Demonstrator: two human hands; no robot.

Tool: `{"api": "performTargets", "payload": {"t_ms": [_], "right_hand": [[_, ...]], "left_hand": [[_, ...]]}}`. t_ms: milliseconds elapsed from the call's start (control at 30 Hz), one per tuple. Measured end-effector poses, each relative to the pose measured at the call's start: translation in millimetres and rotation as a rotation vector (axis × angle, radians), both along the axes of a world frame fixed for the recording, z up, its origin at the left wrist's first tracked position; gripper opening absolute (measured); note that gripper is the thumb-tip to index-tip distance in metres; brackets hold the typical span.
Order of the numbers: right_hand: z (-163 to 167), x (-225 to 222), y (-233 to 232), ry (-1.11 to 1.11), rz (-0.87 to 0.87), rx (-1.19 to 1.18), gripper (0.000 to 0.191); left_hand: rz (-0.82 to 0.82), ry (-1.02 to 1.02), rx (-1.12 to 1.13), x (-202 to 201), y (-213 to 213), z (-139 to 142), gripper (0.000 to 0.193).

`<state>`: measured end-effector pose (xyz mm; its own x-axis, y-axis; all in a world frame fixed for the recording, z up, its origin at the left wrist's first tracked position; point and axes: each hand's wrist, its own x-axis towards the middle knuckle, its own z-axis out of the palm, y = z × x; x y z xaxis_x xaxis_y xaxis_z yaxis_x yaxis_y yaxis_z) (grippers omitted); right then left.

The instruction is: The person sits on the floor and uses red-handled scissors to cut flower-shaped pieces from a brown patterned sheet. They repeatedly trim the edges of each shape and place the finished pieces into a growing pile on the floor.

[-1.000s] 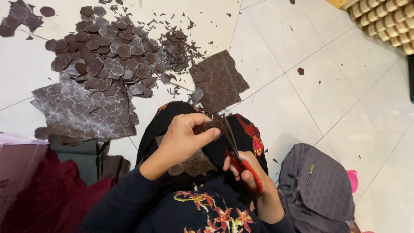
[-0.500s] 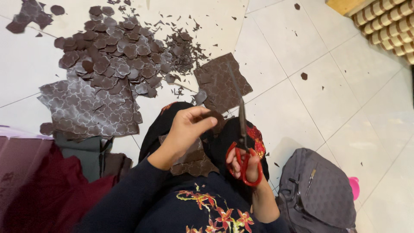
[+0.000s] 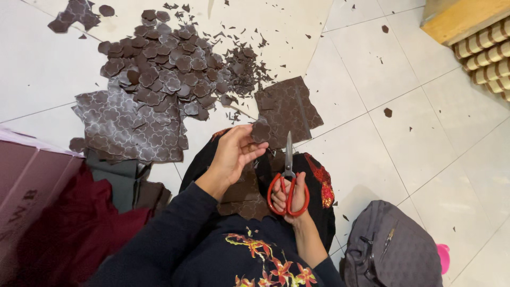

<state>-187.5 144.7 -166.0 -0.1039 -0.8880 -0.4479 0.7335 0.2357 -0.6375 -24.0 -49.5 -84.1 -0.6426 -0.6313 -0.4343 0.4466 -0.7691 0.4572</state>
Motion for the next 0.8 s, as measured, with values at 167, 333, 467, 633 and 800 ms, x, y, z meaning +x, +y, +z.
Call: {"api": "performTargets", "payload": {"t_ms": [167,333,467,633,800], "right_hand": [[-4.7,-4.4,-6.9,-0.029,0.004,0.007,0.084],[-4.7,-4.3,-9.3,0.005,0.016,0.039,0.082],[-4.4,-4.8,-10.6,0.017,0.016,0.057,0.079],[-3.1,-5.2,-12.3,0.026,0.0,0.072,0.079],[-2.3,-4.7,-12.7,0.012,0.0,0.046,0.077]], "left_hand": [[0.032,-0.054,0.017,-2.3,-3.1,-13.0,0.021],[0.088,-0.088,-0.038,-6.5,-5.6,-34.7,0.017],[0.157,-0.089,-0.041,-9.2,-10.1,-51.7,0.017],[0.259,-0.235,-0.043,-5.1,-23.5,-70.4,0.023],[0.414,-0.372,-0.001,13.2,-47.9,-98.2,0.028]]}}
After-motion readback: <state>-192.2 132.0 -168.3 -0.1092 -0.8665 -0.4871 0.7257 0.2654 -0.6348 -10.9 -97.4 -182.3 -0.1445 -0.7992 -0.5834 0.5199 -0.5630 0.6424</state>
